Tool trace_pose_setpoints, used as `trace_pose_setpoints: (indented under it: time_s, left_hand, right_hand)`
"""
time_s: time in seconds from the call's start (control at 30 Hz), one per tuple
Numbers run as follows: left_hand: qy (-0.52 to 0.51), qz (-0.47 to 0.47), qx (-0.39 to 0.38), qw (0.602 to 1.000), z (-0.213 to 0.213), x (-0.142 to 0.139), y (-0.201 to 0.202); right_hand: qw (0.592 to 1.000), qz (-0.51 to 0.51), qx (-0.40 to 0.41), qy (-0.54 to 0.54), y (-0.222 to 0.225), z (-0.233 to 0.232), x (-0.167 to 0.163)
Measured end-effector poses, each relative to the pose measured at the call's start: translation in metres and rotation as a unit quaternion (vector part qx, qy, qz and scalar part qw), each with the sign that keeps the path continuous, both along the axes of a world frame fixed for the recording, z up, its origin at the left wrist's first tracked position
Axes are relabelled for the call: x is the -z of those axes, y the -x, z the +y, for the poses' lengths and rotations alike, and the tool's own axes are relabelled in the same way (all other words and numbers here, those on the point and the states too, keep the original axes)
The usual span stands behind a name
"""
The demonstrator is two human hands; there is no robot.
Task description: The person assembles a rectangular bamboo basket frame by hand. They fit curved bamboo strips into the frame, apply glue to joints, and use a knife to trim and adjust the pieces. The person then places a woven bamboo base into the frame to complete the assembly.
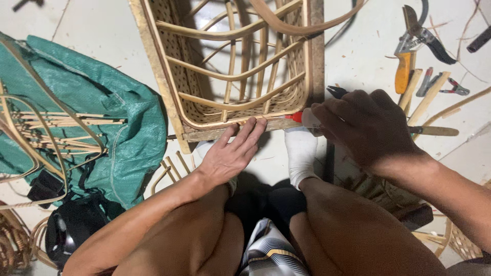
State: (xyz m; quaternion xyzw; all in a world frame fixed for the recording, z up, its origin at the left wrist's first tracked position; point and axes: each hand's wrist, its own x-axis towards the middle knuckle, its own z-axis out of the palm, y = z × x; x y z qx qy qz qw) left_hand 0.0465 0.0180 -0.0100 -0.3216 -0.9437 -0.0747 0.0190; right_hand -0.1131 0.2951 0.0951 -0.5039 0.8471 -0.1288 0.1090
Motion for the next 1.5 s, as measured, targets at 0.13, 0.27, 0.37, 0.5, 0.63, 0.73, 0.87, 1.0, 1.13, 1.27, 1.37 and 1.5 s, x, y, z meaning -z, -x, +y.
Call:
trace_pose_setpoints:
  time_s: [0.13,0.27,0.37,0.5,0.63,0.73,0.87,1.0,1.13,1.27,1.37,1.5]
  left_hand:
    - [0.011,0.001,0.008,1.0,-0.002,0.0,0.002]
    - [-0.014,0.003,0.009,1.0,-0.004,-0.001,0.002]
    - [-0.02,0.012,0.007,1.0,-0.004,-0.001,0.001]
    - [-0.066,0.014,-0.008,0.998,-0.003,0.001,0.002]
    - [-0.069,0.01,-0.005,0.998,-0.003,0.001,0.002]
    - [-0.025,-0.013,0.016,0.999,-0.003,0.0,0.003]
    - [-0.071,0.004,-0.005,0.997,-0.001,-0.002,0.009]
    - [-0.075,-0.008,0.001,0.997,-0.002,-0.007,0.013]
    - [-0.111,0.003,-0.021,0.994,-0.001,-0.008,0.012]
    - [-0.118,-0.004,-0.027,0.993,-0.003,-0.005,0.01]
    - [-0.136,-0.022,-0.029,0.99,-0.004,-0.003,0.01]
    - [-0.152,0.012,-0.045,0.987,-0.004,-0.001,0.012]
  right_hand:
    - [1.0,-0.003,0.004,-0.002,-0.001,-0.012,0.004]
    - [1.0,0.021,-0.001,0.015,-0.001,-0.019,0.006]
    - [1.0,0.018,0.001,0.007,0.001,-0.019,0.004]
    - [1.0,0.004,-0.004,0.007,0.001,-0.015,0.005]
    - [1.0,0.011,0.003,0.008,-0.001,-0.005,0.012]
    - [0.994,-0.052,0.067,0.064,0.003,0.017,0.021]
    - [0.943,-0.16,0.222,0.19,0.007,0.063,0.041]
    - [0.929,-0.097,0.305,0.186,0.015,0.087,0.109]
    - [0.785,-0.285,0.46,0.303,0.027,0.08,0.194]
    - [0.798,-0.237,0.437,0.34,0.038,0.064,0.244]
    - [0.827,-0.18,0.435,0.308,0.022,0.074,0.237]
    - [0.908,0.095,0.376,0.155,-0.029,0.075,0.164]
